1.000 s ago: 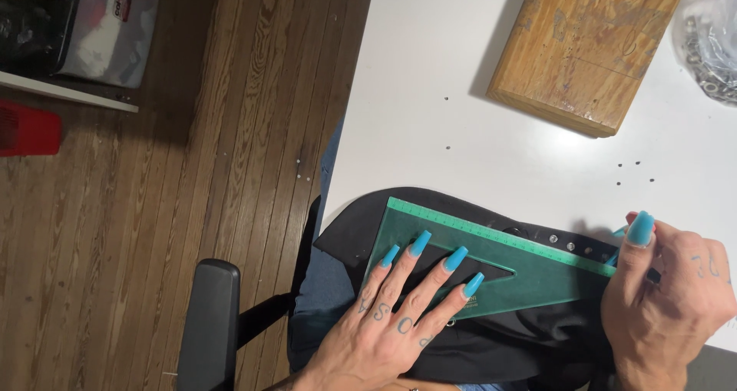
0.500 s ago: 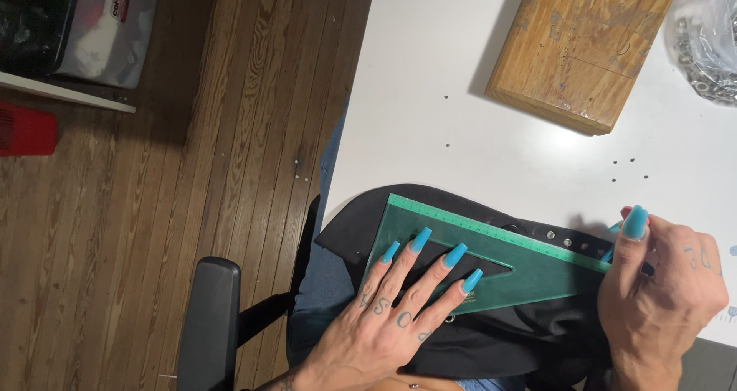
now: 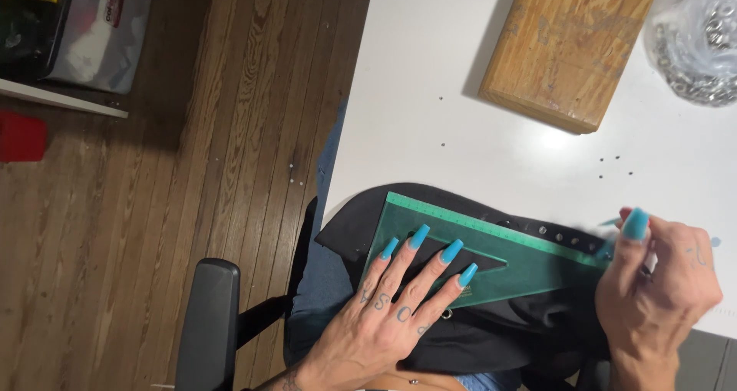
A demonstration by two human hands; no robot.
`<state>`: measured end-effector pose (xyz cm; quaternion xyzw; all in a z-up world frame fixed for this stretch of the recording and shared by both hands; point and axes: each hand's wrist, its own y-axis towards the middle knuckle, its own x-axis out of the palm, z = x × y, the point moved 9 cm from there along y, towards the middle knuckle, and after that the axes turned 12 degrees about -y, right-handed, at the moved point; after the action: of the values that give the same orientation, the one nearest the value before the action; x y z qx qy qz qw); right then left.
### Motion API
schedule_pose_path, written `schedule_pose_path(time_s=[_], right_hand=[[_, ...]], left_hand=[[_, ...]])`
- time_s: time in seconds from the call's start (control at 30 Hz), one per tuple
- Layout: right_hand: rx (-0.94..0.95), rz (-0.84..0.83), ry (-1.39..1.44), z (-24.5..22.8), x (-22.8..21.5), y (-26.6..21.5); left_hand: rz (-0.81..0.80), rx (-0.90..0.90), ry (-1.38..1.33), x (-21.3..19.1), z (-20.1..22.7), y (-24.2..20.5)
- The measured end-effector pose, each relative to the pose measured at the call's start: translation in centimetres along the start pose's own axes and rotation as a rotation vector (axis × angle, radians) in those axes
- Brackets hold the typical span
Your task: Punching holes into a black fabric garment using a rotary hole punch tool and a triangle ruler for alignment
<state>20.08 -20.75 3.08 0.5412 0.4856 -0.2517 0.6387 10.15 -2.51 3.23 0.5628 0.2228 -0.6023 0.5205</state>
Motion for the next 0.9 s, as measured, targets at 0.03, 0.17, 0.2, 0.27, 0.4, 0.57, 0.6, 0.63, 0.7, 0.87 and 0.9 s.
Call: schedule_pose_path(time_s=[0.03, 0.17, 0.2, 0.27, 0.4, 0.57, 0.6, 0.63, 0.7, 0.87, 0.9], right_hand=[[-0.006, 0.007, -0.003, -0.3, -0.8, 0.5], [-0.185, -0.319, 0.177, -4.1, 0.0, 2.7], [-0.255, -0.511, 0.193, -5.5, 1.3, 2.8], [-0.396, -0.537, 0.201, -7.8, 1.9, 3.7], [-0.529, -0.598, 0.292, -9.1, 2.8, 4.6], [-0.337, -0.608, 0.289, -6.8, 2.3, 5.5], [-0.255, -0.614, 0.271, -5.6, 2.5, 5.3], [-0.254, -0.615, 0.272, -5.4, 2.7, 5.3], [-0.223, -0.619, 0.253, -4.7, 2.8, 5.1], [-0.270, -0.609, 0.271, -5.7, 2.6, 5.4], [-0.272, -0.602, 0.269, -5.6, 2.6, 5.4]], left_hand=[[0.009, 0.000, 0.002, -0.1, -0.1, 0.0], [0.001, -0.017, -0.053, -0.4, 0.0, -0.3], [0.004, -0.009, -0.070, -0.4, -0.2, 0.0], [0.008, 0.003, -0.088, -0.5, -0.1, -0.1], [0.002, 0.011, -0.053, -0.4, -0.1, -0.6], [0.008, -0.004, -0.022, -0.1, -0.2, -0.7], [0.003, -0.001, -0.012, -0.1, -0.1, -0.8], [0.001, -0.002, -0.013, -0.1, -0.2, -0.7], [0.007, 0.001, -0.029, -0.2, -0.1, -0.6], [0.017, 0.003, -0.032, -0.3, -0.1, -0.7], [0.010, 0.006, -0.014, -0.2, -0.1, -0.7]])
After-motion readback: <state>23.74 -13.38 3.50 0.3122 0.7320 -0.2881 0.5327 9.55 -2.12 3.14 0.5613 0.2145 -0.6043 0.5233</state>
